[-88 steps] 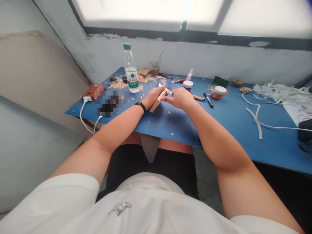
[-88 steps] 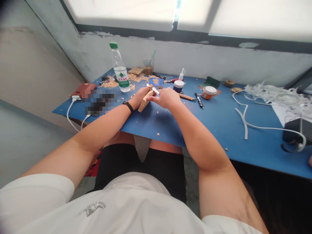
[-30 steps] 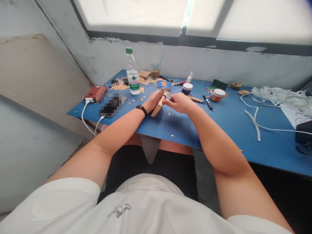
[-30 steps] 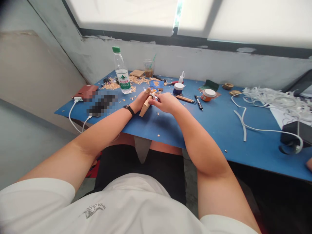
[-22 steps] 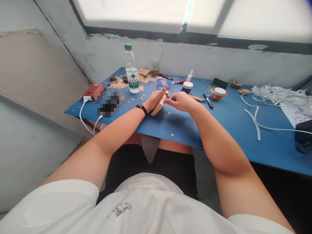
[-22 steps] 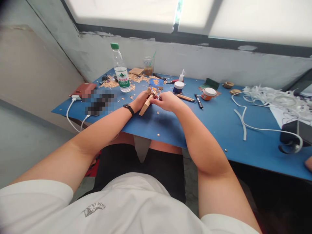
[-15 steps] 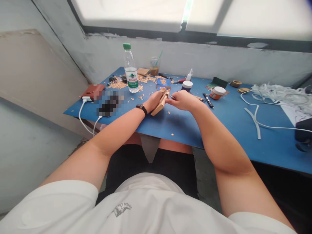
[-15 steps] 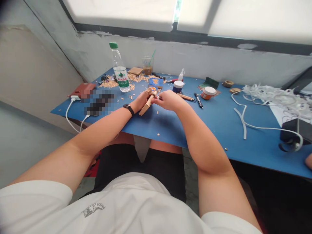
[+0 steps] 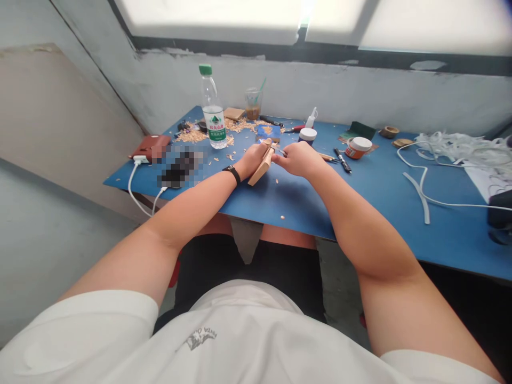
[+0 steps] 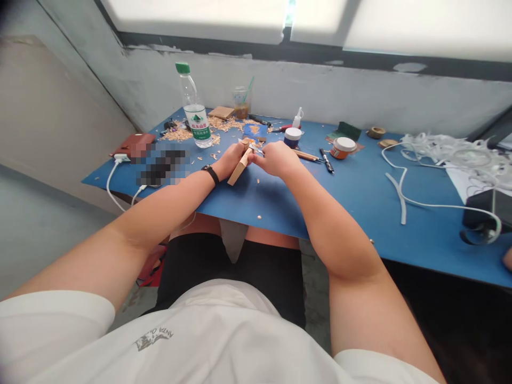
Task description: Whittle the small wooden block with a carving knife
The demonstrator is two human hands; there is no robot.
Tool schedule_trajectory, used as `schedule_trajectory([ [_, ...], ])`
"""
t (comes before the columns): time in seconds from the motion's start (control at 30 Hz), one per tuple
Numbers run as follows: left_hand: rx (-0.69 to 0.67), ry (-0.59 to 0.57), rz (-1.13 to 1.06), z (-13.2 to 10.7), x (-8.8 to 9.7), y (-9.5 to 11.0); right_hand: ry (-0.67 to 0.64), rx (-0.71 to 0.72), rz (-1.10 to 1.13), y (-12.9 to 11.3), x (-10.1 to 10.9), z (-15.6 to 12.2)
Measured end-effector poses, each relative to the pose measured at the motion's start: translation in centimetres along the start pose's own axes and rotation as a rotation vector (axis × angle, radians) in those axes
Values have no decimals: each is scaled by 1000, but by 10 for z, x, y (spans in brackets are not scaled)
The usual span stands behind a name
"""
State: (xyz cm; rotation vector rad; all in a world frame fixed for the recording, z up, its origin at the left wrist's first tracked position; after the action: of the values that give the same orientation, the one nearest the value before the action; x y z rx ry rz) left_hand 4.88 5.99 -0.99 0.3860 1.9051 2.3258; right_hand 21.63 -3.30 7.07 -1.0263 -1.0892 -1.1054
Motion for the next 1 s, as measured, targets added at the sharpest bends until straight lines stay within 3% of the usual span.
schedule_trajectory([
  [0.17, -52, 15, 38, -11, 1, 11, -49, -5, -76, -7, 8, -8],
  [0.43, 39, 38, 8, -17, -2, 17, 2, -14, 13, 7, -3, 2],
  [0.6, 45, 11, -51, -22, -4, 23, -38, 12, -11, 4, 5, -4],
  [0.77, 101, -16, -126, -20, -9, 16, -47, 132, -43, -5, 14, -10],
  [1.0, 172, -61, -169, -10, -14, 3, -32, 171, 1, -6, 11, -9],
])
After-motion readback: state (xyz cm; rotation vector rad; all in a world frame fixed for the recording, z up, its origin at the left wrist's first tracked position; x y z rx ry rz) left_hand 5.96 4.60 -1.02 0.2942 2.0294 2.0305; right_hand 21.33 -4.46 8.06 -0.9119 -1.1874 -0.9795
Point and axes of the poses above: each hand's wrist, its own z-axis towards the middle knuckle, its own x-axis out of the back of the hand, y = z × x, the point moved 3 cm from there along z, towards the middle knuckle, and after that the axes turned 8 degrees about y, right-handed, at the moved point
